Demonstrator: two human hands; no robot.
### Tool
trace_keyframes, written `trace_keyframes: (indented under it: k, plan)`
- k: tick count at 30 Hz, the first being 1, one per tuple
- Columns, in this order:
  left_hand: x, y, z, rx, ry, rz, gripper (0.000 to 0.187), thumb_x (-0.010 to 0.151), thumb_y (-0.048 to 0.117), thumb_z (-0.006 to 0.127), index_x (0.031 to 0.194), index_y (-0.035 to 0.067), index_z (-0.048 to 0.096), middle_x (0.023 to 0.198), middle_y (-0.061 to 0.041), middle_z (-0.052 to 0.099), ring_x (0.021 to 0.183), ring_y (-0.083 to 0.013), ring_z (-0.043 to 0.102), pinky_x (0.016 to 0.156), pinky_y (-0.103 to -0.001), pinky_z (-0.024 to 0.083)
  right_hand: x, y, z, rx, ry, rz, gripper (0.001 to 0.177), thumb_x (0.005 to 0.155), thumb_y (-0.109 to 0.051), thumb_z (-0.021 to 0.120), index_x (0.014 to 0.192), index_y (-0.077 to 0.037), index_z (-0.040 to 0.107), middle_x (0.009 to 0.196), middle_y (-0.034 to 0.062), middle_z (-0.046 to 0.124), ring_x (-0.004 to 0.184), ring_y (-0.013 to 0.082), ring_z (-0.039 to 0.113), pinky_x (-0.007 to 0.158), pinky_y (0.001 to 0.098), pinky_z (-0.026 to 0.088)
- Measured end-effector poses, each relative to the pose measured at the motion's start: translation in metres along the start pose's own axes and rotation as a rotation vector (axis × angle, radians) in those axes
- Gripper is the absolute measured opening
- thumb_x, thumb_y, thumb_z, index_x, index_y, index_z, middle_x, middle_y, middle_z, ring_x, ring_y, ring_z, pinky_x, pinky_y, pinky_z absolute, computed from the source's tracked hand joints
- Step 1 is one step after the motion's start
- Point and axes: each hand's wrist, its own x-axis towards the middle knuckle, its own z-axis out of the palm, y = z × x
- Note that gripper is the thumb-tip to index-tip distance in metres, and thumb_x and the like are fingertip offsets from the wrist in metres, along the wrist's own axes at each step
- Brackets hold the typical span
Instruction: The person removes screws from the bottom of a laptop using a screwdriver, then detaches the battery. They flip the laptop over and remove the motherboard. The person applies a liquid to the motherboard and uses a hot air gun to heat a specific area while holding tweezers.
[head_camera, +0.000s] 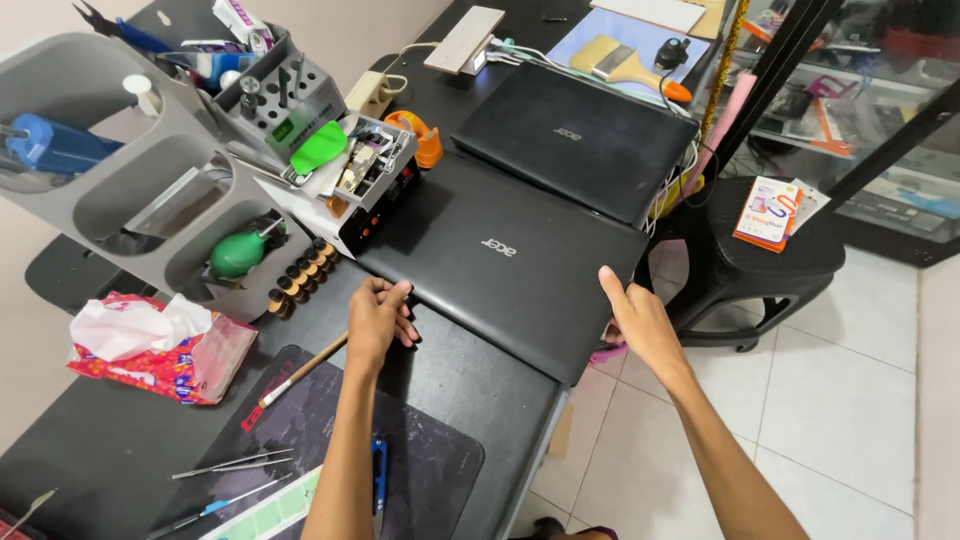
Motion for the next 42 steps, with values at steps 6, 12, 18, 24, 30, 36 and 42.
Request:
trace_keyframes:
  k: [6, 12, 18, 24, 30, 36, 42]
  plan:
    - [-0.007, 0.012, 0.010, 0.056, 0.119, -0.034, 0.027, 0.097, 0.018, 0.066, 0.096, -0.005, 0.052, 0.062, -0.011, 0.057, 0.038, -0.0231, 0.060, 0.029, -0.035, 0.044, 0.002, -0.012, -0.003, -0.053, 0.002, 0.008, 0.076, 0.099, -0.062, 0.045, 0.071, 0.007, 0.060, 0.056, 0.0099, 0.055, 0.048, 0.0204, 0.062, 0.049, 0.0336, 0.051]
    - [-0.009, 0.021, 0.013, 0.195, 0.078, -0.014, 0.029, 0.098, 0.021, 0.066, 0.086, -0.004, 0.058, 0.062, -0.010, 0.059, 0.038, -0.0221, 0.060, 0.030, -0.034, 0.044, 0.013, -0.007, -0.006, -0.099, 0.033, -0.039, 0.082, 0.100, -0.064, 0.044, 0.068, 0.009, 0.059, 0.056, 0.0104, 0.055, 0.050, 0.0186, 0.058, 0.052, 0.0327, 0.049]
    - [-0.012, 0.033, 0.015, 0.155, 0.059, -0.057, 0.029, 0.097, 0.022, 0.065, 0.087, -0.003, 0.057, 0.061, -0.011, 0.058, 0.036, -0.0224, 0.059, 0.029, -0.035, 0.043, 0.022, -0.012, -0.009, -0.082, 0.013, -0.027, 0.077, 0.098, -0.062, 0.047, 0.067, 0.007, 0.061, 0.058, 0.0077, 0.058, 0.050, 0.0177, 0.061, 0.052, 0.0304, 0.051]
    - [-0.016, 0.036, 0.024, 0.258, 0.151, -0.013, 0.031, 0.097, 0.024, 0.067, 0.084, -0.003, 0.058, 0.059, -0.011, 0.060, 0.035, -0.0208, 0.057, 0.028, -0.034, 0.040, 0.019, -0.024, -0.014, -0.178, 0.060, -0.048, 0.079, 0.099, -0.063, 0.045, 0.065, 0.006, 0.061, 0.056, 0.0099, 0.059, 0.050, 0.0187, 0.060, 0.053, 0.0339, 0.050]
    - [-0.014, 0.024, 0.013, 0.192, 0.065, 0.044, 0.028, 0.091, 0.020, 0.074, 0.085, -0.002, 0.057, 0.061, -0.009, 0.059, 0.035, -0.0201, 0.057, 0.027, -0.033, 0.040, 0.013, -0.031, -0.015, -0.365, -0.001, -0.056, 0.087, 0.100, -0.067, 0.034, 0.058, 0.006, 0.059, 0.049, 0.0135, 0.055, 0.048, 0.0250, 0.058, 0.059, 0.0389, 0.049]
    - [-0.017, 0.037, 0.021, 0.155, 0.088, 0.002, 0.026, 0.088, 0.014, 0.074, 0.082, -0.003, 0.056, 0.058, -0.010, 0.059, 0.032, -0.0208, 0.055, 0.026, -0.035, 0.037, 0.023, -0.021, -0.012, -0.383, 0.029, -0.037, 0.090, 0.099, -0.068, 0.034, 0.056, 0.007, 0.058, 0.047, 0.0133, 0.054, 0.048, 0.0255, 0.060, 0.060, 0.0390, 0.050]
    - [-0.037, 0.055, 0.029, 0.224, 0.285, 0.003, 0.031, 0.091, 0.017, 0.075, 0.079, -0.003, 0.056, 0.054, -0.011, 0.058, 0.032, -0.0195, 0.052, 0.028, -0.034, 0.036, 0.024, -0.016, -0.009, -0.386, 0.041, -0.035, 0.090, 0.100, -0.069, 0.034, 0.053, 0.005, 0.053, 0.047, 0.0131, 0.051, 0.047, 0.0260, 0.055, 0.058, 0.0391, 0.048]
